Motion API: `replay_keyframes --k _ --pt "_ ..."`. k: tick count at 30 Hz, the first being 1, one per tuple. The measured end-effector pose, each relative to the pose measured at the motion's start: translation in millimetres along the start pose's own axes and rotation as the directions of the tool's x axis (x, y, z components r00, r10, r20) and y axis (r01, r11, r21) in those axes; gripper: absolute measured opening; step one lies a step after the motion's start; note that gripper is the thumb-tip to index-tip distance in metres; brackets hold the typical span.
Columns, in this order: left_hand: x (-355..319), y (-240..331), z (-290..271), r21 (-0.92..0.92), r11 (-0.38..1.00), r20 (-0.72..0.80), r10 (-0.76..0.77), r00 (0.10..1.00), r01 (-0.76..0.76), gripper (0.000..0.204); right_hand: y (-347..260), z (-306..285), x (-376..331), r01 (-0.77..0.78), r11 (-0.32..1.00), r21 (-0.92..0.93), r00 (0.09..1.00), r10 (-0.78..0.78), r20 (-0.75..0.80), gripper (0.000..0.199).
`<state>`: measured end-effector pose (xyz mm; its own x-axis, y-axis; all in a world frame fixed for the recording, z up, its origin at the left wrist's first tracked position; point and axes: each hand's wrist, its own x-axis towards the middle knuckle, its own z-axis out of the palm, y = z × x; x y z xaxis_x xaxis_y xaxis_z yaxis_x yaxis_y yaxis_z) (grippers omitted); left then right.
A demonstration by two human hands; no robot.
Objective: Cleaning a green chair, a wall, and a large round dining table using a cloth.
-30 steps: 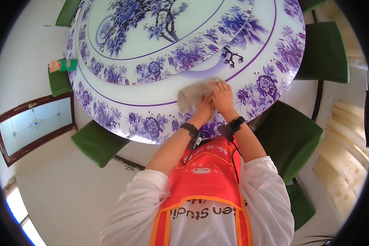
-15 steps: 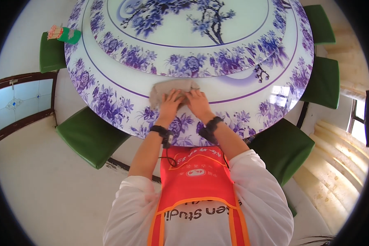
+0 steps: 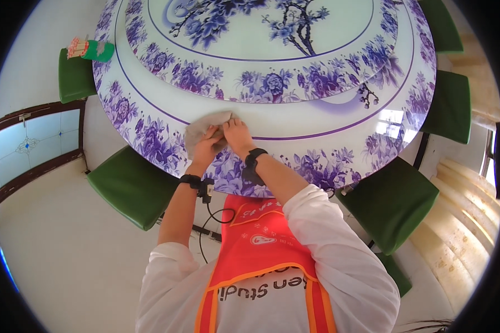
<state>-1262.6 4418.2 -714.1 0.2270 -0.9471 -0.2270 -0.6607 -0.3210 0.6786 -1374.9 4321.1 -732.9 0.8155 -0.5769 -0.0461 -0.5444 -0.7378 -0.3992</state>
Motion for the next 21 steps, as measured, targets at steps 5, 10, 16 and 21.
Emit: replay_keyframes --k 5,10,16,21 --pt "41 74 54 0.006 0.998 0.085 0.066 0.994 -0.067 0.028 89 -43 -39 -0.149 0.988 0.036 0.985 0.152 -0.079 0.02" --pt "89 166 124 0.02 0.985 0.214 0.161 0.963 -0.169 0.032 190 -78 -97 -0.27 0.958 0.1 0.93 0.286 -0.23 0.018" --pt "130 242 192 0.072 0.944 0.288 0.29 0.913 -0.322 0.043 277 -117 -147 -0.378 0.917 0.128 0.845 0.398 -0.358 0.012" --pt "160 305 258 -0.011 0.912 0.327 0.391 0.86 -0.41 0.04 342 -151 -203 -0.492 0.84 0.227 0.74 0.542 -0.399 0.016"
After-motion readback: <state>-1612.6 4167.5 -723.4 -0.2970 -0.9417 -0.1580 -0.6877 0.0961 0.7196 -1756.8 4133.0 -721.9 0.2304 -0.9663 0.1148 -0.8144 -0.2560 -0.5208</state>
